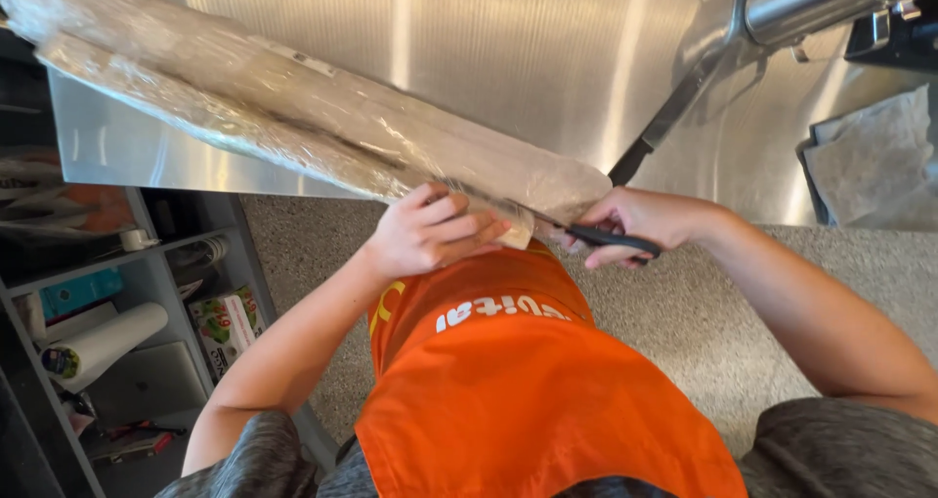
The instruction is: Unboxing and unwrapping various supply items at a coffee shop counter.
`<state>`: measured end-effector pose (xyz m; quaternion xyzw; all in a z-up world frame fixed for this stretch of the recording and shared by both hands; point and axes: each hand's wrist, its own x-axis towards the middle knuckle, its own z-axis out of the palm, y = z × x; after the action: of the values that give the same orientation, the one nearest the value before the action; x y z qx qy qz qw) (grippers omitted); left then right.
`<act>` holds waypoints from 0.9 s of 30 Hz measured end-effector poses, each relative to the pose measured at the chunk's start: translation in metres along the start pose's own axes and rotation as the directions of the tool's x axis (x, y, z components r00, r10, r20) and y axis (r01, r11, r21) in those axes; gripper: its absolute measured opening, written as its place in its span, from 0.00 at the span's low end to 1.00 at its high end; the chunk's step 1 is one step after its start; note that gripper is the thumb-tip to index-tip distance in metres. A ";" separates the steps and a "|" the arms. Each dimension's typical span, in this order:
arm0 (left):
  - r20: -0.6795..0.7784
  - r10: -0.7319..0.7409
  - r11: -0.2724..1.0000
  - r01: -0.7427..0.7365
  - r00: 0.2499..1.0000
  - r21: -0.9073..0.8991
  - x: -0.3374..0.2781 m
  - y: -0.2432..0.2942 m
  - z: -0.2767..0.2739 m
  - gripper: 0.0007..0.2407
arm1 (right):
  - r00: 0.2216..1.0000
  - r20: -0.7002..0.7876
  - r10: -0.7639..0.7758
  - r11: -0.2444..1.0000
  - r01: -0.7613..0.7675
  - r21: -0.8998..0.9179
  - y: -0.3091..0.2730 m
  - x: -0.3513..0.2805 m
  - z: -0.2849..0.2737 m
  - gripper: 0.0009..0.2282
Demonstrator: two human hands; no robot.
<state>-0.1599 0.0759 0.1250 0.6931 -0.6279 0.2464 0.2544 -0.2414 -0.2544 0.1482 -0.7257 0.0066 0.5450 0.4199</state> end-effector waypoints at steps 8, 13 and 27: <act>0.173 -0.055 0.998 0.059 0.983 -0.018 0.022 -0.001 -0.017 0.16 | 0.997 -0.053 -0.057 0.998 0.058 0.010 0.052 -0.009 0.012 0.23; 0.321 -0.044 0.998 0.059 0.946 -0.038 0.036 0.001 -0.022 0.18 | 0.976 -0.042 -0.213 0.970 0.216 0.109 0.057 -0.007 0.007 0.25; 0.316 -0.122 0.957 0.196 0.941 -0.212 0.055 0.011 -0.016 0.16 | 1.000 -0.007 -0.007 1.000 0.007 -0.007 0.003 -0.015 -0.009 0.26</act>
<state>-0.1664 0.0447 0.1735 0.7351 -0.6259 0.0391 0.2574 -0.2416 -0.2689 0.1583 -0.7291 0.0037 0.5411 0.4191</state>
